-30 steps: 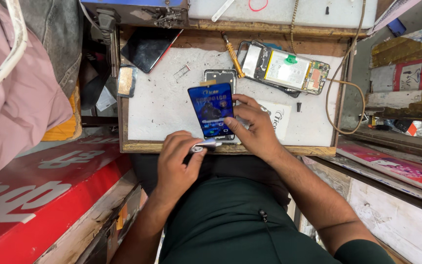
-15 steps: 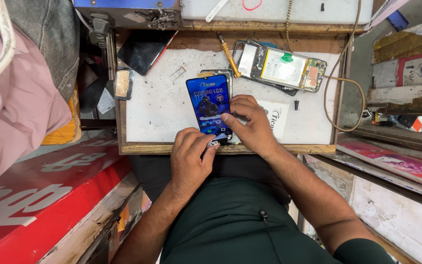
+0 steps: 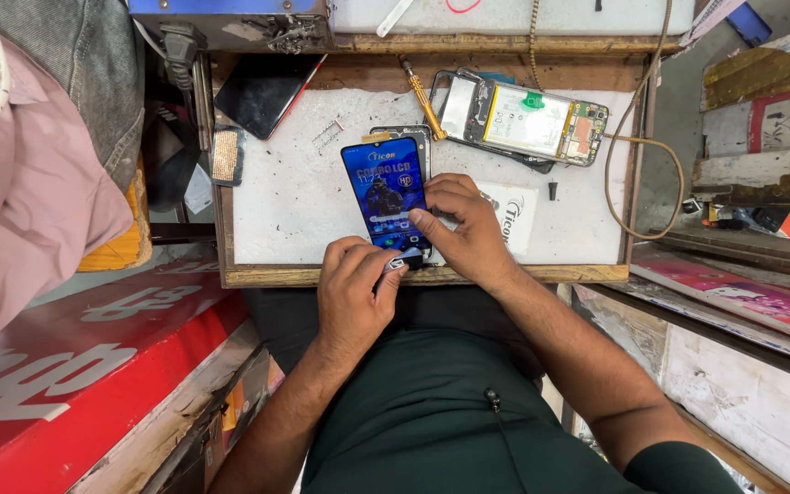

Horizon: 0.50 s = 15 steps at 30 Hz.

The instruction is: The person removes the back cover of a smartphone, detaches the battery connector, and reassembles the device. They use a screwdriver to remove screws and a plastic pry tool to separate the back cover. The phone is tested briefly before final reassembly.

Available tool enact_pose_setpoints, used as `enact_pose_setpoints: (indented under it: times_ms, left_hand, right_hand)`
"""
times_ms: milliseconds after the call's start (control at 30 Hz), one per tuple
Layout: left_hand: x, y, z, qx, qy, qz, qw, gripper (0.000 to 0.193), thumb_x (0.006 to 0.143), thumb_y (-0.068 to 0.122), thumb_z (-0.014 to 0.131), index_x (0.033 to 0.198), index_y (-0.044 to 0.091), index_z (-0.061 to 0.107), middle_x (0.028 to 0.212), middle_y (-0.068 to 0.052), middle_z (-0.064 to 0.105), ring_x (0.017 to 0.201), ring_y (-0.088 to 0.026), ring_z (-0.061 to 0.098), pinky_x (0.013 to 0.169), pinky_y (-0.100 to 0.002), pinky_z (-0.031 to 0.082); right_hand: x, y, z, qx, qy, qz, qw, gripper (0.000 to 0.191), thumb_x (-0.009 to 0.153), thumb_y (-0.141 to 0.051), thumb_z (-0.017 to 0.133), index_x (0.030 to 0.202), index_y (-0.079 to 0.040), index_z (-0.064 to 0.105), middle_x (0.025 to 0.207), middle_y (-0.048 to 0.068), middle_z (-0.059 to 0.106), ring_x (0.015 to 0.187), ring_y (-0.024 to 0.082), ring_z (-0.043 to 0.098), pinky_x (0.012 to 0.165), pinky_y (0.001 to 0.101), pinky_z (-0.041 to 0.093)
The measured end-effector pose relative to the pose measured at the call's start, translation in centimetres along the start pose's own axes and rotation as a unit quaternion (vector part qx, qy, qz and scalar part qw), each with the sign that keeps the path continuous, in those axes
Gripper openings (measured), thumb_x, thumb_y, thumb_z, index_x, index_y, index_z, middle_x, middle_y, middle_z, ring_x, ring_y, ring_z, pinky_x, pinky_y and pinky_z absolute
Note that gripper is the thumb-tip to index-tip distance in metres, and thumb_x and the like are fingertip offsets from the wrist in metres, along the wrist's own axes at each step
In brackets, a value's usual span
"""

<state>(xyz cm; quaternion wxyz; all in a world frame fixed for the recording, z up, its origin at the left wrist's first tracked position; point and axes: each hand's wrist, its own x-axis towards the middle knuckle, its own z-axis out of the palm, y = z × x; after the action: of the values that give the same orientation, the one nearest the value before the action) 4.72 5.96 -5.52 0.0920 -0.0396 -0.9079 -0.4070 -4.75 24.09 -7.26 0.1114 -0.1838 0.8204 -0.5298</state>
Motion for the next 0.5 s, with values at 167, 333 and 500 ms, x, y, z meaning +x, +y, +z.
enact_pose_setpoints:
  times_ms: [167,333,500]
  left_hand:
    - [-0.05,0.08,0.09,0.001,0.007,-0.002,1.000,0.015,0.090,0.014,0.079,0.100,0.004,0.076,0.096,-0.006,0.071,0.103,-0.026,0.061,0.087,-0.039,0.052]
    - [-0.05,-0.05,0.17,0.004,0.001,0.005,1.000,0.014,0.090,0.014,0.079,0.099,0.004,0.076,0.095,-0.006,0.071,0.103,-0.026,0.060,0.087,-0.039,0.052]
    - [-0.11,-0.36,0.07,0.007,-0.017,-0.005,1.000,0.012,0.092,0.016,0.078,0.099,0.005,0.077,0.093,-0.004,0.071,0.103,-0.026,0.060,0.086,-0.037,0.053]
  right_hand:
    - [-0.19,0.10,0.17,0.004,-0.001,0.008,1.000,0.019,0.098,-0.022,0.074,0.101,-0.003,0.076,0.104,0.007,0.074,0.122,0.024,0.058,0.104,0.0379,0.048]
    - [-0.28,0.35,0.05,0.003,0.003,0.002,1.000,0.020,0.098,-0.024,0.073,0.102,-0.004,0.076,0.104,0.007,0.074,0.123,0.024,0.058,0.106,0.0385,0.047]
    - [-0.36,0.41,0.17,0.005,0.003,0.007,1.000,0.020,0.099,-0.024,0.072,0.102,-0.005,0.076,0.105,0.007,0.074,0.124,0.024,0.057,0.105,0.0382,0.048]
